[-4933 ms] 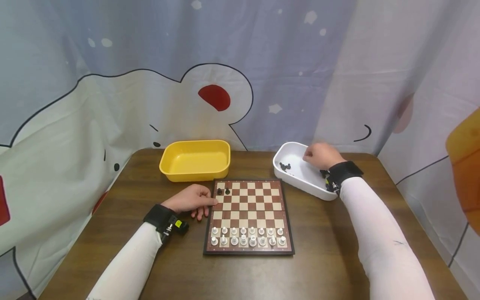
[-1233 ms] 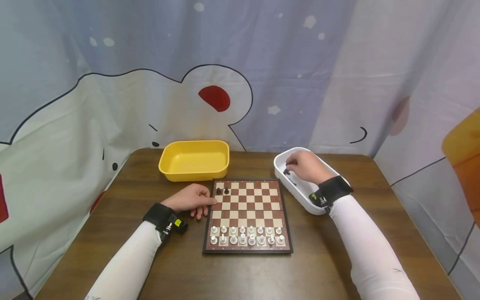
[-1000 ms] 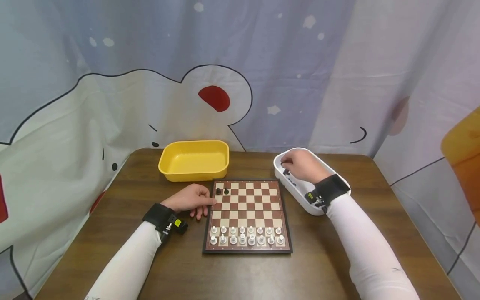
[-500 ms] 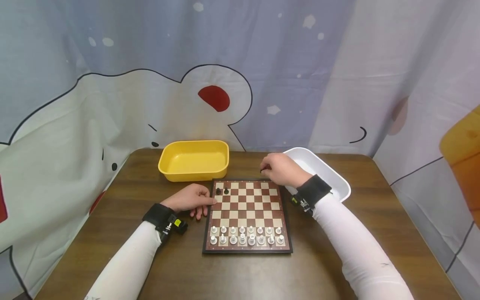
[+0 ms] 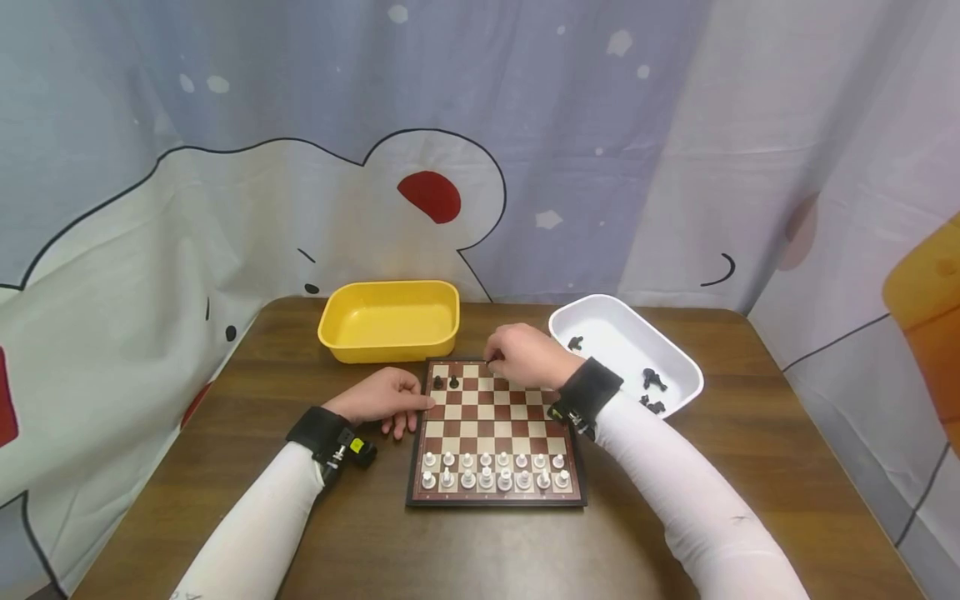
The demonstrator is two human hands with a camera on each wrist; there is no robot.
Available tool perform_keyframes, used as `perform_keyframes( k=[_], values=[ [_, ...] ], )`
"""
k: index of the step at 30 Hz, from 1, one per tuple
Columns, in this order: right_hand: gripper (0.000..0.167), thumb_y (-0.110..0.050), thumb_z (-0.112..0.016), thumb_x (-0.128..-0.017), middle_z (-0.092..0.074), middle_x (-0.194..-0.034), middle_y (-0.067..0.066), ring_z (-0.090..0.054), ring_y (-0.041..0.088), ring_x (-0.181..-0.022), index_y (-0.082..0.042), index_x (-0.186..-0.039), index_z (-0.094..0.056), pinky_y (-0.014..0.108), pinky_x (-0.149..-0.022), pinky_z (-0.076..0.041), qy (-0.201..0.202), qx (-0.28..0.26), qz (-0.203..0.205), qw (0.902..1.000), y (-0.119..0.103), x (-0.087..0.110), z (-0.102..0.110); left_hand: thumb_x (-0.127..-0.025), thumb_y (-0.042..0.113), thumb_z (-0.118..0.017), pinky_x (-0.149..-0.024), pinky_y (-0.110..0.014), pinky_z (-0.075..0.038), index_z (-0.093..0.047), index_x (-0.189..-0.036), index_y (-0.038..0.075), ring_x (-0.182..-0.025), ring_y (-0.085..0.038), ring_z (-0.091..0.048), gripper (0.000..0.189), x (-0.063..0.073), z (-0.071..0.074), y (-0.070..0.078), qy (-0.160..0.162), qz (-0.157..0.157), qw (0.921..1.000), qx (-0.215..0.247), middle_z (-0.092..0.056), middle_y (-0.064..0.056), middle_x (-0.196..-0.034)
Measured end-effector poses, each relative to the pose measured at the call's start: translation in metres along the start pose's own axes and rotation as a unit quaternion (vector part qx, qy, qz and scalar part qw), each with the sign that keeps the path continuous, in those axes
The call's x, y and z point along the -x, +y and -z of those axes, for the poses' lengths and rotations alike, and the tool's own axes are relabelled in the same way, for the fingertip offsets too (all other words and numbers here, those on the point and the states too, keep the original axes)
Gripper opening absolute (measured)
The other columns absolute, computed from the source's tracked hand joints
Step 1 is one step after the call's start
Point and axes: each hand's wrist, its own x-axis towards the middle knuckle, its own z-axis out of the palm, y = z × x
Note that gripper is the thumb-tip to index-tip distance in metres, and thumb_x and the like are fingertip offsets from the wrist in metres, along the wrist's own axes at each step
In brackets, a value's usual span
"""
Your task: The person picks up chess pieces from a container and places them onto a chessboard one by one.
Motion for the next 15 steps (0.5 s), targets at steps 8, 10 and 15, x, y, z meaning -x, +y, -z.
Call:
perform_keyframes(
  k=[8, 10, 15],
  values=[
    [0.01, -0.007, -0.077, -0.103, -0.069, -0.1, 0.0, -0.062, 0.013, -0.085, -0.008, -0.111, -0.083, 0.035, -0.081, -0.057, -0.022, -0.003, 0.03, 0.9993, -0.011, -0.009, -0.016, -0.106, 0.035, -0.079, -0.046, -0.024, -0.051, -0.069, -0.09, 0.004, -0.051, -0.015, -0.069, 0.036, -0.001, 0.0, 0.0, 0.001, 0.004, 1.0, -0.004, -0.079, -0.013, -0.077],
    [0.01, -0.007, -0.078, -0.104, -0.068, -0.099, -0.001, -0.06, 0.012, -0.084, -0.008, -0.112, -0.083, 0.034, -0.08, -0.056, -0.028, -0.006, 0.031, 0.9991, -0.012, -0.011, -0.019, -0.106, 0.036, -0.079, -0.046, -0.024, -0.051, -0.069, -0.09, 0.004, -0.051, -0.016, -0.069, 0.037, -0.001, 0.0, 0.0, 0.001, 0.004, 1.0, -0.004, -0.079, -0.013, -0.077],
    [0.009, -0.008, -0.079, -0.102, -0.068, -0.097, -0.002, -0.06, 0.012, -0.083, -0.008, -0.111, -0.083, 0.035, -0.079, -0.056, -0.035, 0.002, 0.03, 0.9989, -0.012, -0.016, -0.027, -0.106, 0.037, -0.079, -0.046, -0.024, -0.051, -0.069, -0.09, 0.004, -0.052, -0.015, -0.069, 0.037, -0.001, 0.0, -0.001, 0.002, 0.005, 1.0, -0.005, -0.079, -0.013, -0.077]
  ],
)
